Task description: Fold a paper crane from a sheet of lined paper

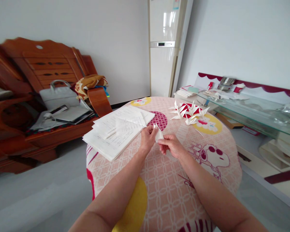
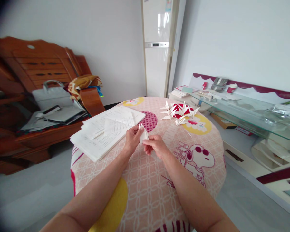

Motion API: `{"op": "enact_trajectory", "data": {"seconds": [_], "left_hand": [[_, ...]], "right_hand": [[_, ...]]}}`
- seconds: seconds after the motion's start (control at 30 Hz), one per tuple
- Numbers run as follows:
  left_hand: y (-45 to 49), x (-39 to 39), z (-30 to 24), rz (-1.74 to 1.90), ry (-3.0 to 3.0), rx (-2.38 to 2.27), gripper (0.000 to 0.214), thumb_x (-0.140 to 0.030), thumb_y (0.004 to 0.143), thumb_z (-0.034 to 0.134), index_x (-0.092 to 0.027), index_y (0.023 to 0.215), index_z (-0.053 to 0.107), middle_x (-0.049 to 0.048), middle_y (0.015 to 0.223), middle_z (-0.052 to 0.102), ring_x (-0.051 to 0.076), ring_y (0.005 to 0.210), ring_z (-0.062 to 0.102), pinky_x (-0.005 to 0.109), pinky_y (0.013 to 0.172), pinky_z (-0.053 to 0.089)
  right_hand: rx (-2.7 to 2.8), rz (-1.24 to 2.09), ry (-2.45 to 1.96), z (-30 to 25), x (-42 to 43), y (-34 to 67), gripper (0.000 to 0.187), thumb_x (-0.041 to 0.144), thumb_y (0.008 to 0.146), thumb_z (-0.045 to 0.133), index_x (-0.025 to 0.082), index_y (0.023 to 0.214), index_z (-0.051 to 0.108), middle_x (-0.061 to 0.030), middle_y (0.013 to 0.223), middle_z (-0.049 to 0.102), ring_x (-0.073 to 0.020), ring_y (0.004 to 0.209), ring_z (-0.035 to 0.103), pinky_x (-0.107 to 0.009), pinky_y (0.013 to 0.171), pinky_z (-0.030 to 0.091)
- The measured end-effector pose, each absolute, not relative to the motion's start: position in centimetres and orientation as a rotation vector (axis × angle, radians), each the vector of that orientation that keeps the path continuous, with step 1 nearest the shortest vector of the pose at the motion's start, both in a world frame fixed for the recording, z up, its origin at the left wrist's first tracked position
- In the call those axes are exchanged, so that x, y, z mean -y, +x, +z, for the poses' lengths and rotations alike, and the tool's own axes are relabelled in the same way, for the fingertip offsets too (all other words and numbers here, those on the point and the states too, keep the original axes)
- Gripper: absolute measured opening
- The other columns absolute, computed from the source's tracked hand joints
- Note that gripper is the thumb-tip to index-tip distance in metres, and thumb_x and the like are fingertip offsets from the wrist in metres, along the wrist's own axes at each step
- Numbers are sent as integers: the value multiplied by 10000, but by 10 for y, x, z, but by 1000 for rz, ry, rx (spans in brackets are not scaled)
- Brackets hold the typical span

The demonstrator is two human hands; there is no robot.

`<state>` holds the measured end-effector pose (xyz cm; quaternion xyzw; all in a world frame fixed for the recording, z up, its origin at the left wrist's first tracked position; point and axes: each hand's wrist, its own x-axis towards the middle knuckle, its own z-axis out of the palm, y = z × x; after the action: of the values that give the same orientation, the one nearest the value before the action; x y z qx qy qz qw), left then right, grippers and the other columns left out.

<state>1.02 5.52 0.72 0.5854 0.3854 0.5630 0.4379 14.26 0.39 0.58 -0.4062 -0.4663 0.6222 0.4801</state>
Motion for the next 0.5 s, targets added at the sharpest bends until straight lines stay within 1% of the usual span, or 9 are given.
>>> {"op": "enact_trajectory", "data": {"seconds": [0.1, 0.2, 0.27, 0.33, 0.4, 0.43, 0.5], "left_hand": [[11, -53, 8, 1341, 1437, -916, 394, -485, 868, 623, -163, 654, 550, -43, 526, 469, 64, 428, 387, 199, 409, 269], [10, -53, 7, 1295, 1392, -871, 464, -575, 883, 582, -169, 662, 547, -47, 489, 454, 66, 392, 390, 200, 385, 278], [10, -54, 6, 1271, 1371, -822, 482, -601, 870, 590, -169, 663, 541, -46, 481, 456, 70, 398, 414, 196, 393, 314], [9, -54, 5, 1213, 1357, -761, 438, -572, 821, 671, -159, 717, 568, -35, 526, 513, 73, 428, 457, 196, 421, 369], [9, -54, 3, 1177, 1356, -725, 393, -507, 767, 749, -144, 827, 612, -27, 590, 564, 77, 460, 491, 199, 444, 398], [9, -54, 2, 1179, 1367, -723, 387, -473, 758, 763, -138, 895, 626, -30, 604, 570, 77, 466, 496, 198, 446, 396], [10, -54, 0, 1224, 1420, -753, 388, -421, 792, 736, -133, 1028, 629, -49, 592, 549, 75, 462, 479, 193, 444, 374]], "right_hand": [[1134, 1447, -1013, 5, -4, 142, 292, 389, 674, 758, 160, 565, 614, 4, 455, 607, -105, 339, 503, -210, 326, 381], [1112, 1378, -1035, 4, -4, 141, 277, 389, 679, 748, 167, 579, 615, 0, 472, 617, -112, 351, 511, -222, 334, 391], [1088, 1319, -1044, 5, -4, 142, 272, 389, 683, 745, 171, 585, 614, -3, 480, 621, -113, 361, 514, -224, 344, 397], [1064, 1256, -1044, 6, -4, 143, 268, 387, 688, 738, 174, 585, 612, 0, 474, 613, -107, 357, 500, -222, 345, 389], [1046, 1217, -1043, 7, -5, 144, 268, 386, 687, 733, 175, 578, 610, 2, 466, 602, -101, 347, 483, -222, 341, 379], [1038, 1210, -1048, 7, -5, 144, 265, 387, 685, 731, 175, 579, 613, 2, 465, 601, -101, 343, 478, -224, 338, 376], [1021, 1208, -1066, 7, -5, 143, 266, 394, 678, 728, 175, 578, 614, -1, 465, 601, -101, 339, 474, -228, 335, 373]]}}
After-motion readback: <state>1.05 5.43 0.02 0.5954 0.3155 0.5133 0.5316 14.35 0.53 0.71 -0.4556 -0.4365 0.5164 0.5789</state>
